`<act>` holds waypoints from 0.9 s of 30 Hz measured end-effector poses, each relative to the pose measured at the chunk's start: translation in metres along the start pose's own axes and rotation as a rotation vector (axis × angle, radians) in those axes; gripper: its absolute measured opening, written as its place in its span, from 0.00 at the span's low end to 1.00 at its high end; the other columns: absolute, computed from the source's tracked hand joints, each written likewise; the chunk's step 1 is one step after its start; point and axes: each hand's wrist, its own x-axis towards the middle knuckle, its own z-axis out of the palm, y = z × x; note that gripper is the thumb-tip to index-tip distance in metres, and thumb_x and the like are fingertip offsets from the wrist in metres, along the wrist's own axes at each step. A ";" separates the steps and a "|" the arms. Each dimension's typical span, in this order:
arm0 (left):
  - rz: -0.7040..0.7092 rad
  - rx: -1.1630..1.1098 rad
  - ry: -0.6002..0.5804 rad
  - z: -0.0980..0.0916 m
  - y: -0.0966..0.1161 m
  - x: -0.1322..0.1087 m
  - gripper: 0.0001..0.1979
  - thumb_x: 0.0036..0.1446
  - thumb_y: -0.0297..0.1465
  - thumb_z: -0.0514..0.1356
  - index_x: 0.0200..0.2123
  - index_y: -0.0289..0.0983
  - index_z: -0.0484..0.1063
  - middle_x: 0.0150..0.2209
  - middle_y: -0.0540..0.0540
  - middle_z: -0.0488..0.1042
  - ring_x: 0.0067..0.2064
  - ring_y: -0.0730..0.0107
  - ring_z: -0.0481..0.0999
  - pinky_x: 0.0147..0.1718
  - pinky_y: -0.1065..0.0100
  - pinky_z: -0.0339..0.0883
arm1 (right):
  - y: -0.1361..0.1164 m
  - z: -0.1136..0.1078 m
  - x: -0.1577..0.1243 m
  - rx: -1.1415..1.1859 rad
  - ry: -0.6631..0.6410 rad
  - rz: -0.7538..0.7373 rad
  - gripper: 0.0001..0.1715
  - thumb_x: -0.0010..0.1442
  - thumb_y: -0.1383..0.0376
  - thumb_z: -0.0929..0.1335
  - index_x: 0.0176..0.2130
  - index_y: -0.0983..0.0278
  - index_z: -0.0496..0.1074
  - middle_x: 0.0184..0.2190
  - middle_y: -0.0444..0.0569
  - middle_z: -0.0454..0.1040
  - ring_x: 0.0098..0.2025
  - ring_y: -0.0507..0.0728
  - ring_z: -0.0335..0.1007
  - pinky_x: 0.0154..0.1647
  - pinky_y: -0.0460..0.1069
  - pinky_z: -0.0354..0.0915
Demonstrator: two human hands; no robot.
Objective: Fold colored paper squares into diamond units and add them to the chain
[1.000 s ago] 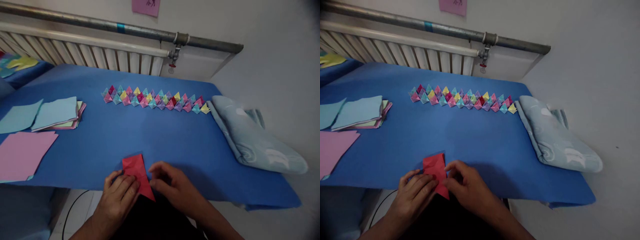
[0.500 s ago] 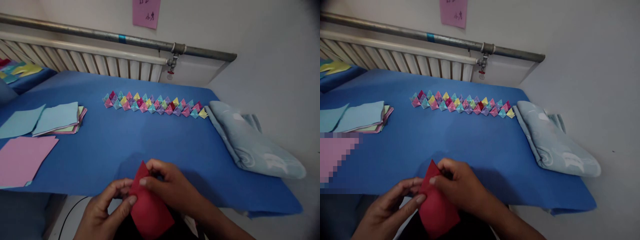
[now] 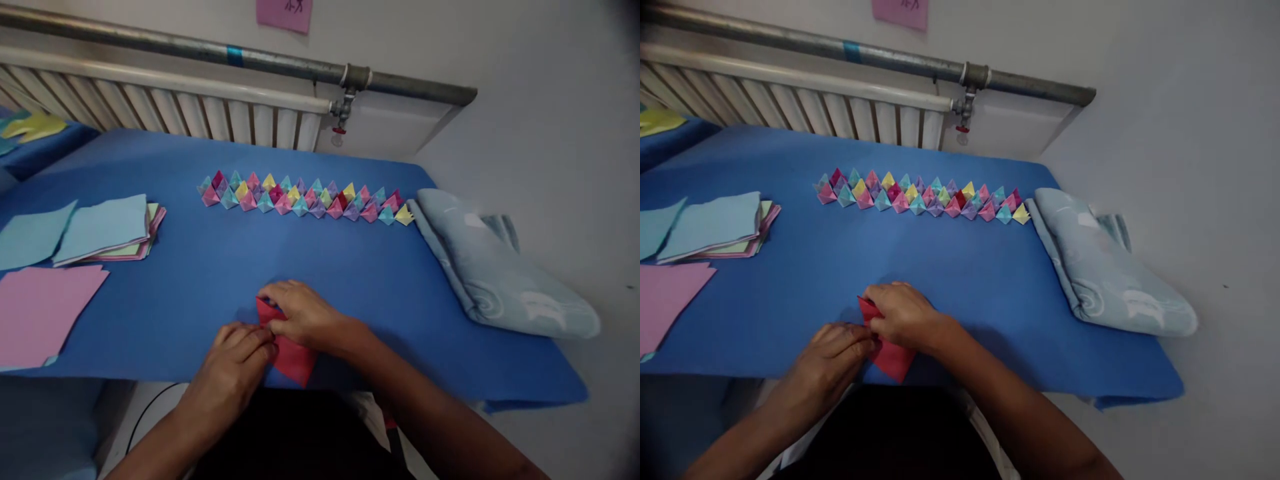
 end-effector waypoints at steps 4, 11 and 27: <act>-0.001 0.057 0.008 0.007 -0.004 -0.009 0.13 0.64 0.24 0.48 0.44 0.39 0.71 0.46 0.46 0.76 0.48 0.64 0.71 0.50 0.56 0.58 | -0.002 -0.006 -0.022 -0.076 0.249 0.051 0.16 0.58 0.67 0.66 0.48 0.64 0.68 0.44 0.51 0.72 0.46 0.58 0.64 0.48 0.54 0.58; 0.073 0.076 -0.031 0.004 -0.004 -0.006 0.12 0.63 0.24 0.50 0.44 0.36 0.72 0.47 0.44 0.76 0.49 0.64 0.72 0.52 0.57 0.58 | -0.007 0.010 -0.092 0.040 0.216 -0.025 0.15 0.57 0.70 0.66 0.46 0.61 0.68 0.53 0.52 0.67 0.55 0.59 0.61 0.55 0.57 0.58; 0.105 0.155 0.079 0.007 0.004 -0.002 0.07 0.59 0.27 0.56 0.41 0.36 0.71 0.43 0.43 0.78 0.44 0.62 0.76 0.48 0.56 0.63 | 0.002 0.014 -0.088 0.517 0.398 0.330 0.13 0.57 0.73 0.64 0.41 0.60 0.70 0.48 0.49 0.71 0.39 0.52 0.71 0.40 0.49 0.68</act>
